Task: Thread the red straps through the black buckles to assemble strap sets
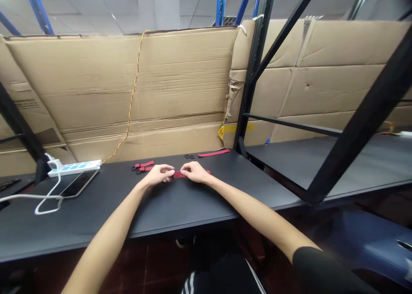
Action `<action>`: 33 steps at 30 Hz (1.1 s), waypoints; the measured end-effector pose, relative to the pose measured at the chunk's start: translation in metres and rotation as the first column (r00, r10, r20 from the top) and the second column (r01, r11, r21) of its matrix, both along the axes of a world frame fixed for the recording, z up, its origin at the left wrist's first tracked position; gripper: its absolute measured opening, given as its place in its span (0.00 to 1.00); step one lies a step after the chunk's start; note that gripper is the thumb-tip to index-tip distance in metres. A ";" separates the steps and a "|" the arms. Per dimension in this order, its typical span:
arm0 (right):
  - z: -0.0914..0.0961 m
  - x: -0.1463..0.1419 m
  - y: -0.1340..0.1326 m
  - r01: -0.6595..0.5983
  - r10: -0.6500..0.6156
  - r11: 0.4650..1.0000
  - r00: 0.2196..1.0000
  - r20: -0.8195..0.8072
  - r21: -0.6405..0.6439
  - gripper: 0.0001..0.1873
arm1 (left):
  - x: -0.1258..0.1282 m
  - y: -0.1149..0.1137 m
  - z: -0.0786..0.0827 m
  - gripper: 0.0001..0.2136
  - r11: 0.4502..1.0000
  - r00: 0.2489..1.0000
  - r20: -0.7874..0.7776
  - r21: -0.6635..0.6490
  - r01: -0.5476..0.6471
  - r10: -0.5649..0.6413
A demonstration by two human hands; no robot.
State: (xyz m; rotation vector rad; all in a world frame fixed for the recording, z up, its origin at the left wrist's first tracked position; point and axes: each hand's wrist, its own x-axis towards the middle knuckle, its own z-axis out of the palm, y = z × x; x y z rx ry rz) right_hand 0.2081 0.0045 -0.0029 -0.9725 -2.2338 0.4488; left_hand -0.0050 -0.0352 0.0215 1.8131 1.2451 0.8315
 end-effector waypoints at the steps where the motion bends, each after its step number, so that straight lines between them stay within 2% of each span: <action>1: -0.001 0.001 0.002 0.000 0.000 1.000 1.000 -0.006 -0.025 0.09 | 0.000 0.000 0.000 0.24 1.000 1.000 0.000 -0.010 0.012 -0.012; 4: -0.003 0.002 0.006 -0.033 0.024 0.992 0.997 -0.071 -0.123 0.08 | 0.000 -0.004 0.003 0.23 0.997 0.996 0.062 -0.038 0.074 -0.072; 7: -0.005 0.003 0.012 -0.112 0.065 0.959 0.981 -0.181 -0.260 0.08 | 0.002 -0.010 0.007 0.24 0.973 0.963 0.185 -0.085 0.214 -0.195; 10: -0.005 0.003 0.013 -0.177 0.086 0.920 0.962 -0.259 -0.350 0.07 | 0.004 -0.010 0.007 0.23 0.954 0.941 0.185 -0.045 0.296 -0.284; 13: -0.003 0.004 0.010 -0.225 0.125 0.900 0.954 -0.272 -0.374 0.08 | 0.005 -0.005 0.003 0.16 0.979 0.971 0.126 0.030 0.201 -0.203; 15: 0.001 0.005 0.007 -0.245 0.162 0.907 0.954 -0.252 -0.342 0.10 | 0.005 -0.001 0.001 0.16 0.991 0.985 0.128 0.073 0.108 -0.117; 18: 0.008 0.008 0.004 -0.231 0.177 0.932 0.962 -0.207 -0.279 0.14 | 0.002 0.003 0.000 0.17 0.995 0.969 0.244 0.098 0.005 -0.029; 21: 0.013 0.013 0.006 -0.243 0.190 0.925 0.961 -0.200 -0.292 0.18 | 0.000 0.005 -0.001 0.18 0.997 0.917 0.396 0.040 -0.069 0.048; 23: 0.012 0.016 0.008 -0.280 0.209 0.895 0.951 -0.227 -0.348 0.20 | -0.002 0.006 -0.003 0.18 0.994 0.881 0.461 -0.009 -0.113 0.104; 26: 0.009 0.019 0.010 -0.337 0.197 0.820 0.925 -0.324 -0.463 0.23 | -0.004 0.008 -0.005 0.16 0.977 0.827 0.524 -0.041 -0.211 0.201; 30: 0.008 0.020 0.008 -0.386 0.090 0.722 0.875 -0.475 -0.574 0.24 | -0.004 0.010 -0.004 0.15 0.944 0.767 0.570 -0.051 -0.326 0.295; 33: 0.009 0.020 0.007 -0.413 0.018 0.690 0.830 -0.557 -0.594 0.22 | -0.003 0.010 -0.003 0.15 0.934 0.752 0.578 -0.056 -0.353 0.318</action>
